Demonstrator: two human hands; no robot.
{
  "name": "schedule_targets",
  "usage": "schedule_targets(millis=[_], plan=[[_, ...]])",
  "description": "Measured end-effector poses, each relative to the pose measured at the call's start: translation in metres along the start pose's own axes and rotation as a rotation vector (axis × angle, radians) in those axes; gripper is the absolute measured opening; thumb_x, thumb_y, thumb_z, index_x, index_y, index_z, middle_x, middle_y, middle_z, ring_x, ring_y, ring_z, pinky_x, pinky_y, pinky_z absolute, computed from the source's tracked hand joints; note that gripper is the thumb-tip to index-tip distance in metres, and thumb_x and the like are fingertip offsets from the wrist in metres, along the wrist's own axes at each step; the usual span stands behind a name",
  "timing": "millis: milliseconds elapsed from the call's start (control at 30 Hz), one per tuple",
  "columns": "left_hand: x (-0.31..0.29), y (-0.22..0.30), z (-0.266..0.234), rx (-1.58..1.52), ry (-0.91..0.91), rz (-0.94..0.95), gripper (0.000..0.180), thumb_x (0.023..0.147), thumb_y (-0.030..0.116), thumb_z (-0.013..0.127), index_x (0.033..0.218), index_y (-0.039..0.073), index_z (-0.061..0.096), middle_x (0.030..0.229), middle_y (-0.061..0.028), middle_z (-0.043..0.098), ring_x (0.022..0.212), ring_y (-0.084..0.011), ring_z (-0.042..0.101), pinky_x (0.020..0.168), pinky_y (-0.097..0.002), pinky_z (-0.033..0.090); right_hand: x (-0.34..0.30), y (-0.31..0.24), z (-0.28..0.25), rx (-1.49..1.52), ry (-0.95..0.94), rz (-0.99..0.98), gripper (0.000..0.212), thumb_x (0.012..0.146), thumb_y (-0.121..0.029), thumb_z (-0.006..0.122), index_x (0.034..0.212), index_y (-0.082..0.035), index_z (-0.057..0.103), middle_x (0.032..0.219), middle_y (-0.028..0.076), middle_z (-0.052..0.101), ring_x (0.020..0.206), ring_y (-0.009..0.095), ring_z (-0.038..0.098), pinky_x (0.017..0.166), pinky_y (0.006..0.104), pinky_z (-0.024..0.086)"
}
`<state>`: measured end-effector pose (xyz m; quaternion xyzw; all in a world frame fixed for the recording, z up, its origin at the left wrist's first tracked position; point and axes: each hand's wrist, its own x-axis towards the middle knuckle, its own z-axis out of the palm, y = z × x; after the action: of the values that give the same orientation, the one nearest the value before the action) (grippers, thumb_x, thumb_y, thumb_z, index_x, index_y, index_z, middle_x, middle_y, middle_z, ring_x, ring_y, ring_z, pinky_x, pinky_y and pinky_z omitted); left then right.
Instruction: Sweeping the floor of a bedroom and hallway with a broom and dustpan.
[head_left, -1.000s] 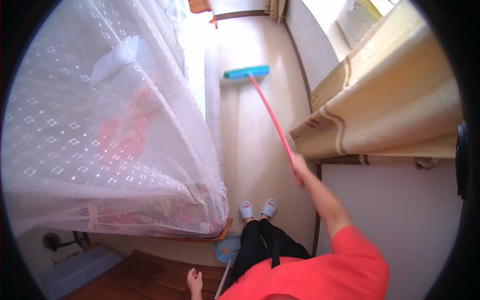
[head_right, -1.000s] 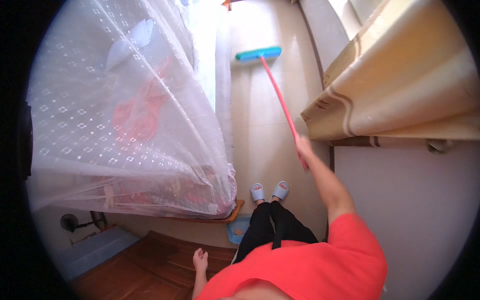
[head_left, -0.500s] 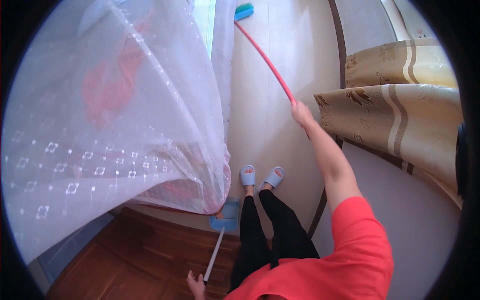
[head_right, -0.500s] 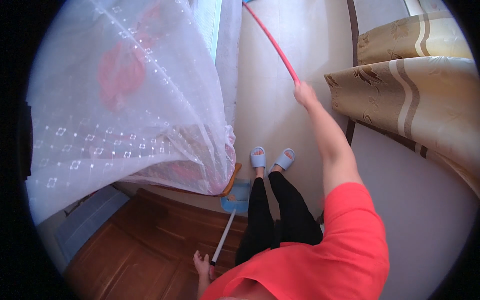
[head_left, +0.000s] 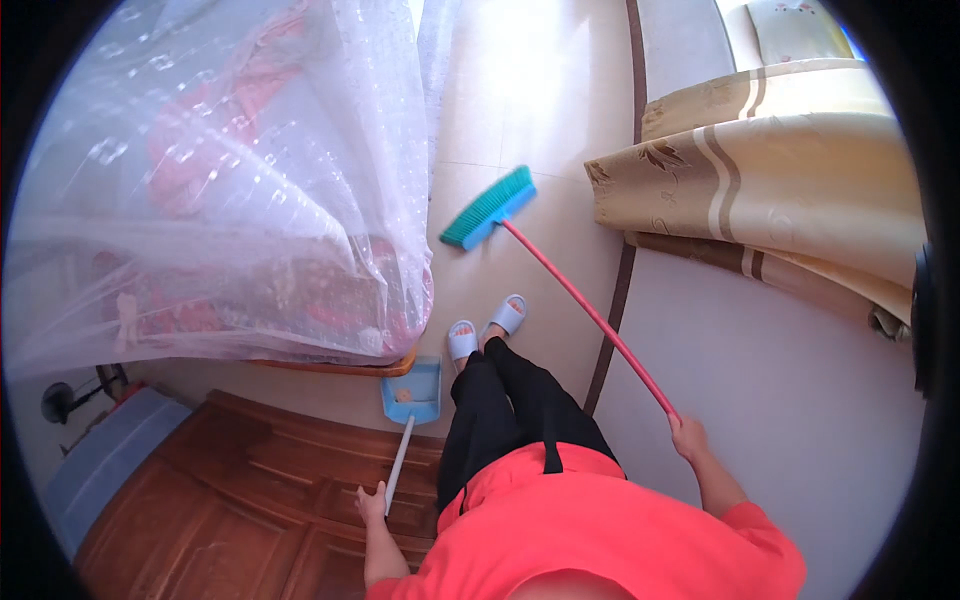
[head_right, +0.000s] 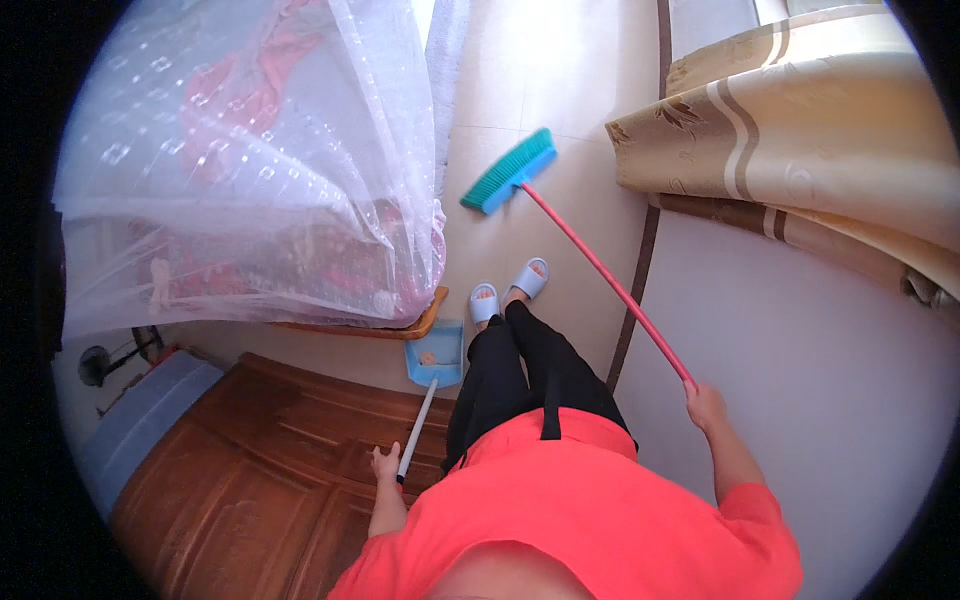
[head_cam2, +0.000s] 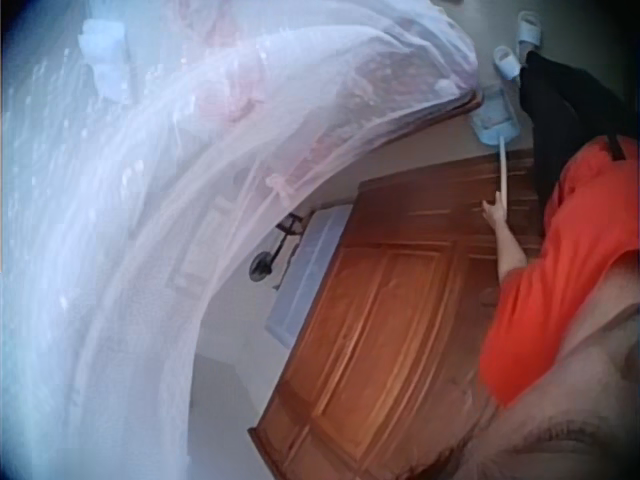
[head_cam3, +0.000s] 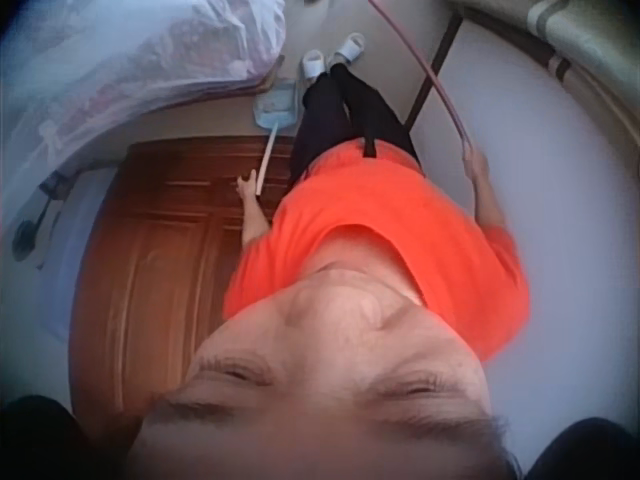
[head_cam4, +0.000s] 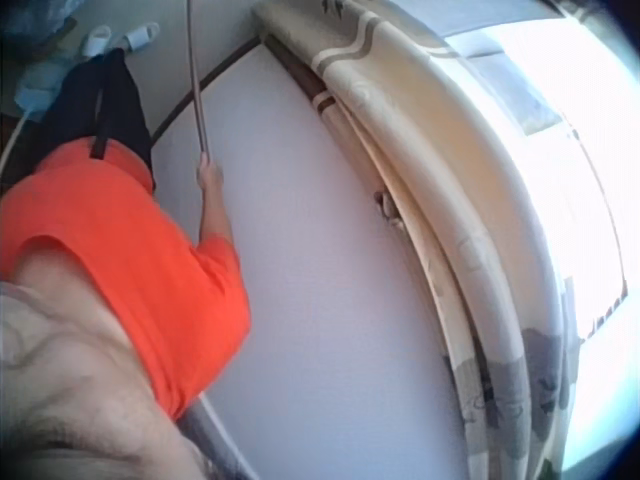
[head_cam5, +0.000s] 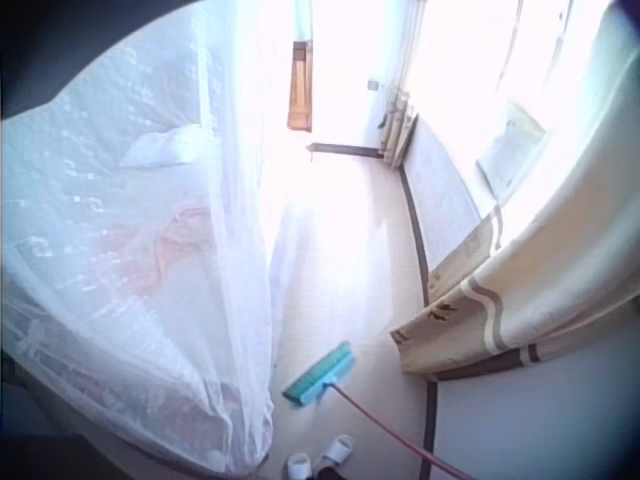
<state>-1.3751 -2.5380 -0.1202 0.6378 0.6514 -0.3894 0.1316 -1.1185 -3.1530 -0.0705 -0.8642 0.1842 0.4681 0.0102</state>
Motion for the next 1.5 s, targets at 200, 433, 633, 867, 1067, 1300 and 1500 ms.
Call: schedule_targets(millis=[200,433,633,867,1067,1300,1500], plan=[[0.032,-0.043,0.023,0.080,-0.108,0.000,0.090,0.069,0.053,0.065,0.136,0.006,0.027,0.137,-0.0212,0.031,0.128,-0.0333,0.028,0.104,-0.0401,0.027,-0.113,0.066,0.017,0.069,0.016,0.122,0.058,0.086,-0.049,0.040,0.066,0.003,0.056,0.057,0.020,0.051,0.057,0.031,0.054,0.056,0.0423,0.039],[0.073,-0.094,0.055,-0.041,-0.135,0.132,0.095,0.065,0.054,0.068,0.135,0.003,0.028,0.135,-0.0232,0.034,0.126,-0.0335,0.032,0.103,-0.0393,0.027,-0.089,0.008,0.067,0.564,-0.014,0.100,0.048,0.088,-0.046,0.042,0.058,-0.009,0.046,0.044,-0.002,0.039,0.036,0.010,0.038,0.033,0.0268,0.029],[0.069,-0.097,0.065,-0.010,-0.259,0.222,0.087,0.066,0.042,0.072,0.131,-0.001,0.033,0.114,-0.0218,0.052,0.100,-0.0315,0.055,0.079,-0.0413,0.046,0.024,-0.106,0.068,0.804,-0.064,-0.041,0.051,0.088,-0.049,0.036,0.063,-0.006,0.047,0.046,0.002,0.040,0.034,0.015,0.039,0.033,0.0328,0.032],[0.091,-0.131,0.070,-0.316,-0.701,0.122,0.014,0.083,0.009,0.056,0.091,-0.002,0.053,0.069,-0.0101,0.059,0.043,-0.0190,0.055,0.036,-0.0314,0.045,-0.027,-0.055,0.162,0.559,-0.019,0.074,0.057,0.089,-0.049,0.031,0.068,0.000,0.052,0.050,0.010,0.047,0.038,0.025,0.047,0.036,0.0406,0.037],[0.082,-0.127,0.054,-0.151,-0.633,0.335,0.005,0.075,0.003,0.057,0.078,0.000,0.057,0.064,-0.0082,0.058,0.043,-0.0151,0.051,0.039,-0.0301,0.041,-0.166,0.052,0.266,0.607,-0.051,0.232,0.056,0.086,-0.052,0.037,0.062,-0.005,0.053,0.051,0.008,0.049,0.041,0.023,0.047,0.038,0.0396,0.035],[0.023,-0.094,0.007,0.075,-0.567,0.475,0.017,0.073,0.005,0.058,0.090,0.000,0.056,0.063,-0.0060,0.056,0.045,-0.0143,0.050,0.043,-0.0301,0.041,-0.285,0.073,0.244,0.703,-0.065,0.305,0.052,0.086,-0.050,0.042,0.059,-0.007,0.049,0.046,0.002,0.042,0.035,0.014,0.041,0.033,0.0297,0.032],[-0.024,-0.060,-0.008,0.155,-0.579,0.548,0.020,0.072,0.003,0.055,0.091,-0.001,0.048,0.064,-0.0083,0.053,0.046,-0.0165,0.053,0.041,-0.0331,0.042,-0.176,0.032,0.202,0.984,-0.081,0.123,0.046,0.088,-0.048,0.040,0.061,-0.012,0.043,0.046,-0.002,0.037,0.033,0.012,0.036,0.030,0.0283,0.028]])
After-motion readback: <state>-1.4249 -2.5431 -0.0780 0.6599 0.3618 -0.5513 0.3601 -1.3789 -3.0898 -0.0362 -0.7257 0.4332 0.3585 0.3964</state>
